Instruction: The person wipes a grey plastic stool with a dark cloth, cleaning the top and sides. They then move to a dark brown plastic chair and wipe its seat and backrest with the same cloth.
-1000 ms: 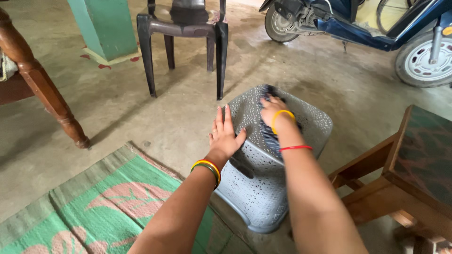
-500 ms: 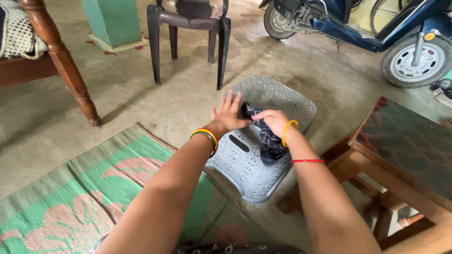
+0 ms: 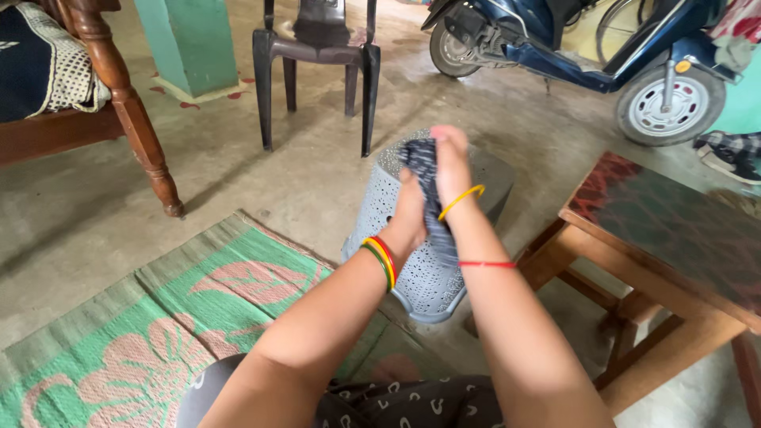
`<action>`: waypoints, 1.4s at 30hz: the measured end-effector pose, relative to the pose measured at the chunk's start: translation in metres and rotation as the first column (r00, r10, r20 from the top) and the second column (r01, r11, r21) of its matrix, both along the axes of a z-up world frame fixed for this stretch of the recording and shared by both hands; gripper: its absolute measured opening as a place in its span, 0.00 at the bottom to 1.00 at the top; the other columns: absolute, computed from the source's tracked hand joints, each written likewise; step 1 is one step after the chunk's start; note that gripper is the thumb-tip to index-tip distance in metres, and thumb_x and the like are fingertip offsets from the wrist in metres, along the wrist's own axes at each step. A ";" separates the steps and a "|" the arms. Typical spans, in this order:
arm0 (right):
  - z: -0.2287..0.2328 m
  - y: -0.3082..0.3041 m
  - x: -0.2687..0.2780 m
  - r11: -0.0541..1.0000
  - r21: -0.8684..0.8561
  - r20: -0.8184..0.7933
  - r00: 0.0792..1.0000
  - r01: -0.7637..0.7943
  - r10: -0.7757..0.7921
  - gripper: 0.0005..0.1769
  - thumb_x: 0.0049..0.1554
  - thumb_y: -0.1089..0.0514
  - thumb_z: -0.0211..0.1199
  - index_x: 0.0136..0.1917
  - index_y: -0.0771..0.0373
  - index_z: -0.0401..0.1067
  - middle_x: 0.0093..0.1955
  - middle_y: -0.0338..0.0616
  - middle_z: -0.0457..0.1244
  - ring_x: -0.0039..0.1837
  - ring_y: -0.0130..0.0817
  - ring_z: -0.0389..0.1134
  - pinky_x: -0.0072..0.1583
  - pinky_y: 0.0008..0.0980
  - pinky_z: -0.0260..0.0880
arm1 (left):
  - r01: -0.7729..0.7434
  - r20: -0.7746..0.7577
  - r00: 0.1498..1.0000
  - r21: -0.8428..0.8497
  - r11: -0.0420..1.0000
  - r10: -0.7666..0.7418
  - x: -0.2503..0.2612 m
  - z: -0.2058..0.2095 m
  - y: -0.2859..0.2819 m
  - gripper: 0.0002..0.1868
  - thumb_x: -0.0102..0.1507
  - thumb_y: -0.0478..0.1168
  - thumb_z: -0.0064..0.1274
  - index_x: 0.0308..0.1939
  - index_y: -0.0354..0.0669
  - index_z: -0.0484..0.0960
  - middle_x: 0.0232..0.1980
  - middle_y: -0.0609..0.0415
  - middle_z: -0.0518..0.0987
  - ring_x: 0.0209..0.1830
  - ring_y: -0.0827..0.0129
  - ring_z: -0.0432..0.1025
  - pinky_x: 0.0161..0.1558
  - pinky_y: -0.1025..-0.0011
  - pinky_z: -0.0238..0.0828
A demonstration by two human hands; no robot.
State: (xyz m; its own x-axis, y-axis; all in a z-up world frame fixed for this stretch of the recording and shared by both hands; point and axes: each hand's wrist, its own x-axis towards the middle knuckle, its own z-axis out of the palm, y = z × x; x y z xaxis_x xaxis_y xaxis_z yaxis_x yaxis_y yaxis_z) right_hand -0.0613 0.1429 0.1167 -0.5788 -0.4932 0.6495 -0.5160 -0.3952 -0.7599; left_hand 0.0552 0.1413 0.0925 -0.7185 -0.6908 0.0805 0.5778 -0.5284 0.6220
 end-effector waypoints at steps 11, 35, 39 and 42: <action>0.038 0.044 0.130 0.930 0.053 0.702 0.676 -0.363 0.224 0.35 0.55 0.40 0.70 0.66 0.59 0.62 0.62 0.51 0.62 0.63 0.45 0.63 0.67 0.48 0.63 | 0.084 0.471 0.760 -0.755 0.651 0.448 0.066 0.026 -0.017 0.40 0.66 0.53 0.46 0.81 0.52 0.51 0.65 0.36 0.75 0.62 0.42 0.73 0.61 0.55 0.70; 0.141 -0.105 0.194 0.796 0.138 0.683 0.639 -0.590 0.355 0.20 0.48 0.59 0.60 0.55 0.66 0.70 0.45 0.51 0.71 0.44 0.47 0.75 0.42 0.47 0.78 | -0.229 0.095 0.772 -0.880 0.415 0.628 0.254 0.098 -0.144 0.28 0.59 0.44 0.61 0.60 0.34 0.77 0.54 0.50 0.82 0.56 0.69 0.75 0.58 0.70 0.71; 0.140 -0.111 0.202 0.757 0.178 0.668 0.642 -0.628 0.375 0.22 0.48 0.59 0.58 0.57 0.67 0.70 0.49 0.52 0.70 0.47 0.47 0.75 0.44 0.48 0.78 | -0.247 0.255 0.703 -0.788 0.564 0.664 0.278 0.104 -0.148 0.32 0.59 0.47 0.59 0.66 0.39 0.73 0.55 0.51 0.82 0.54 0.69 0.76 0.55 0.71 0.72; 0.136 -0.103 0.201 0.728 0.102 0.762 0.524 -0.678 0.381 0.22 0.51 0.59 0.59 0.56 0.74 0.68 0.49 0.59 0.69 0.47 0.52 0.73 0.48 0.50 0.80 | -0.204 0.372 0.672 -0.739 0.642 0.641 0.295 0.111 -0.136 0.35 0.57 0.50 0.57 0.68 0.46 0.70 0.55 0.57 0.80 0.50 0.71 0.74 0.42 0.68 0.71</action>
